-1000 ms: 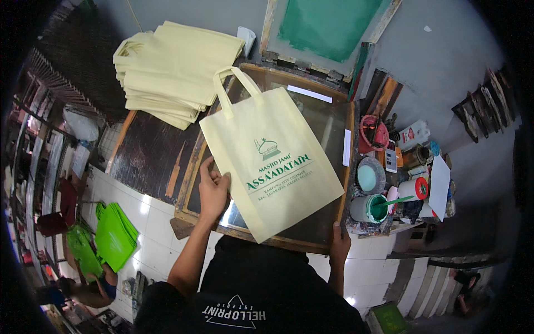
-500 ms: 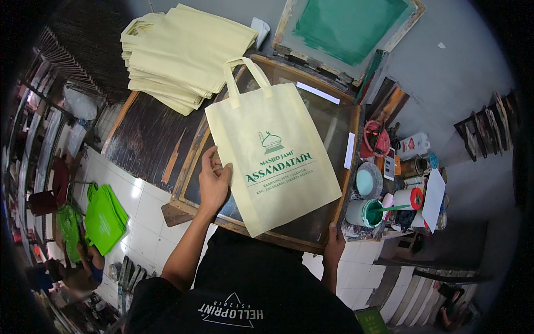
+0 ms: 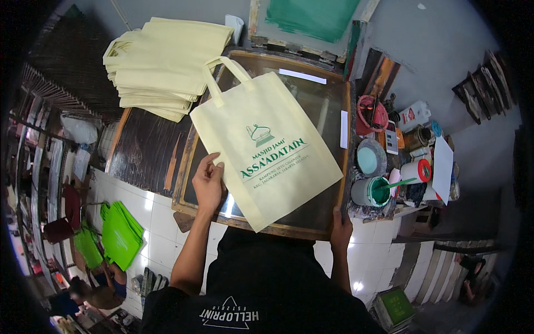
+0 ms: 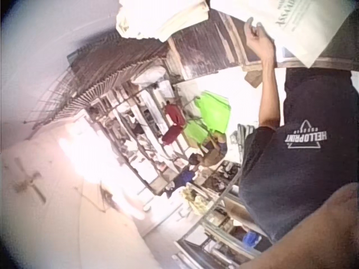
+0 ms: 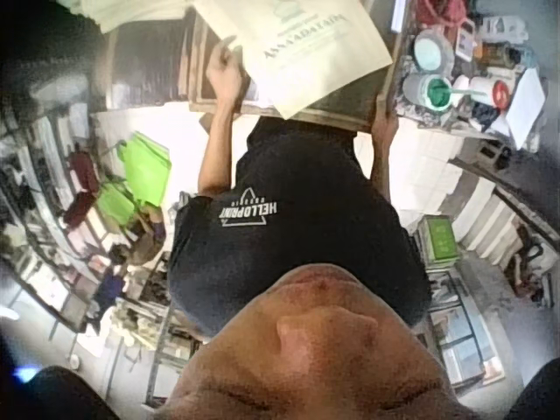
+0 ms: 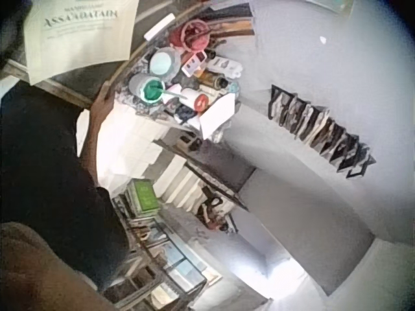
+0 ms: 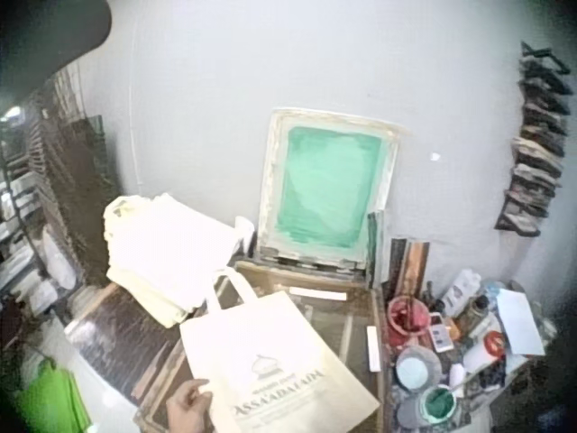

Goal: The person performs screen printing on a tote bag by aligning the bag on a screen printing board, pressing it flat by hand, and then lifting the screen to show the printed logo before picking the bag up for inspection.

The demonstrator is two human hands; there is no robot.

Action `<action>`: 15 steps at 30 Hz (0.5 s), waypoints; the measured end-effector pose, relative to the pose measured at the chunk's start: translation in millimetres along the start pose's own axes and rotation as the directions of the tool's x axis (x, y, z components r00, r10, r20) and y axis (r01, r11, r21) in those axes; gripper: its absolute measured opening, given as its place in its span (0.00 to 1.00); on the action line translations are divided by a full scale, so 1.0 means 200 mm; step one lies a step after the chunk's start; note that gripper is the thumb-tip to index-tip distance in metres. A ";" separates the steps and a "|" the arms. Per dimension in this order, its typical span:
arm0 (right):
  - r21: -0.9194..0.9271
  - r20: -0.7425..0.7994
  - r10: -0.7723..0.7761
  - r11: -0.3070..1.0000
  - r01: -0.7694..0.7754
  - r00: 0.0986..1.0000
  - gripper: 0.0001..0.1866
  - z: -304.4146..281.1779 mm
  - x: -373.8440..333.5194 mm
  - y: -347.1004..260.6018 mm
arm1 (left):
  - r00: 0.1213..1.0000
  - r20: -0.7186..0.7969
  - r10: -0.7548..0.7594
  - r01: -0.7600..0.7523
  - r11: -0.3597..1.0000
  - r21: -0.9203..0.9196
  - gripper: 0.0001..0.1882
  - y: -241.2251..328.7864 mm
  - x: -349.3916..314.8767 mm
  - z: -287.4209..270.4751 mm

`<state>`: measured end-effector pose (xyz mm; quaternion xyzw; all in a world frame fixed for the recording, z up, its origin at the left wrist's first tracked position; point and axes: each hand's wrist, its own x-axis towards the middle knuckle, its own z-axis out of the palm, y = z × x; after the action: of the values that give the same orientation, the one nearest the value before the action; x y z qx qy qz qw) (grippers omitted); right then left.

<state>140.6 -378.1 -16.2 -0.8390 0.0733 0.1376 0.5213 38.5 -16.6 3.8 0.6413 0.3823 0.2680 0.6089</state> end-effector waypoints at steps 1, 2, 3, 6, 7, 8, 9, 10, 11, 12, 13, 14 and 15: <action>0.020 0.006 -0.018 1.000 0.018 1.000 0.32 0.00 0.00 -0.01 | 1.000 -0.010 -0.019 0.018 0.999 -0.031 0.15 0.03 -0.04 0.01; 0.041 0.006 -0.036 0.999 0.035 0.999 0.32 0.00 -0.01 -0.01 | 0.999 -0.014 -0.036 0.035 0.997 -0.062 0.14 0.05 -0.08 0.03; 0.050 0.017 -0.022 0.999 0.021 1.000 0.33 0.00 -0.01 0.00 | 0.998 -0.024 -0.050 0.048 0.994 -0.094 0.13 0.07 -0.13 0.04; 0.039 0.046 0.017 0.999 -0.019 0.999 0.34 -0.02 0.01 0.03 | 0.993 -0.116 0.016 -0.030 0.993 -0.116 0.15 0.02 -0.32 0.07; 0.017 0.050 0.031 0.999 -0.032 0.998 0.34 -0.03 0.02 0.03 | 0.989 -0.142 0.029 -0.044 0.993 -0.107 0.15 0.00 -0.38 0.08; -0.007 0.056 0.045 0.999 -0.045 0.997 0.34 -0.04 0.02 0.03 | 0.984 -0.171 0.041 -0.058 0.993 -0.100 0.16 -0.03 -0.44 0.09; 0.000 0.049 0.012 1.000 -0.012 0.999 0.34 -0.04 0.02 0.04 | 0.986 -0.165 -0.017 -0.004 0.992 -0.127 0.18 -0.02 -0.50 0.11; 0.008 0.041 -0.021 1.000 0.020 0.999 0.33 -0.03 0.02 0.03 | 0.989 -0.148 -0.020 -0.002 0.989 -0.149 0.19 -0.02 -0.52 0.13; 0.010 0.037 -0.053 0.999 0.052 0.998 0.33 -0.03 0.02 0.04 | 0.990 -0.136 -0.029 0.005 0.985 -0.172 0.20 -0.03 -0.55 0.14; 0.027 0.068 -0.051 0.998 0.050 0.996 0.32 -0.04 0.02 0.04 | 0.992 -0.122 -0.038 0.013 0.981 -0.196 0.21 -0.04 -0.57 0.14; 0.044 0.098 -0.050 0.998 0.046 0.994 0.32 -0.05 0.02 0.05 | 0.993 -0.113 -0.046 0.026 0.985 -0.170 0.26 -0.07 -0.57 0.15; 0.069 0.127 -0.050 0.997 0.042 0.991 0.31 -0.05 0.02 0.04 | 0.994 -0.100 -0.039 0.022 0.987 -0.161 0.27 -0.07 -0.58 0.15; 0.067 0.129 -0.060 0.996 0.052 0.990 0.31 -0.05 0.02 0.03 | 0.996 -0.086 -0.032 0.018 0.988 -0.153 0.28 -0.07 -0.60 0.16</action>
<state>144.5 -390.1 -18.0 -0.8128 0.0197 0.1752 0.5552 -6.2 -132.8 0.6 0.5757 0.3955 0.3167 0.6418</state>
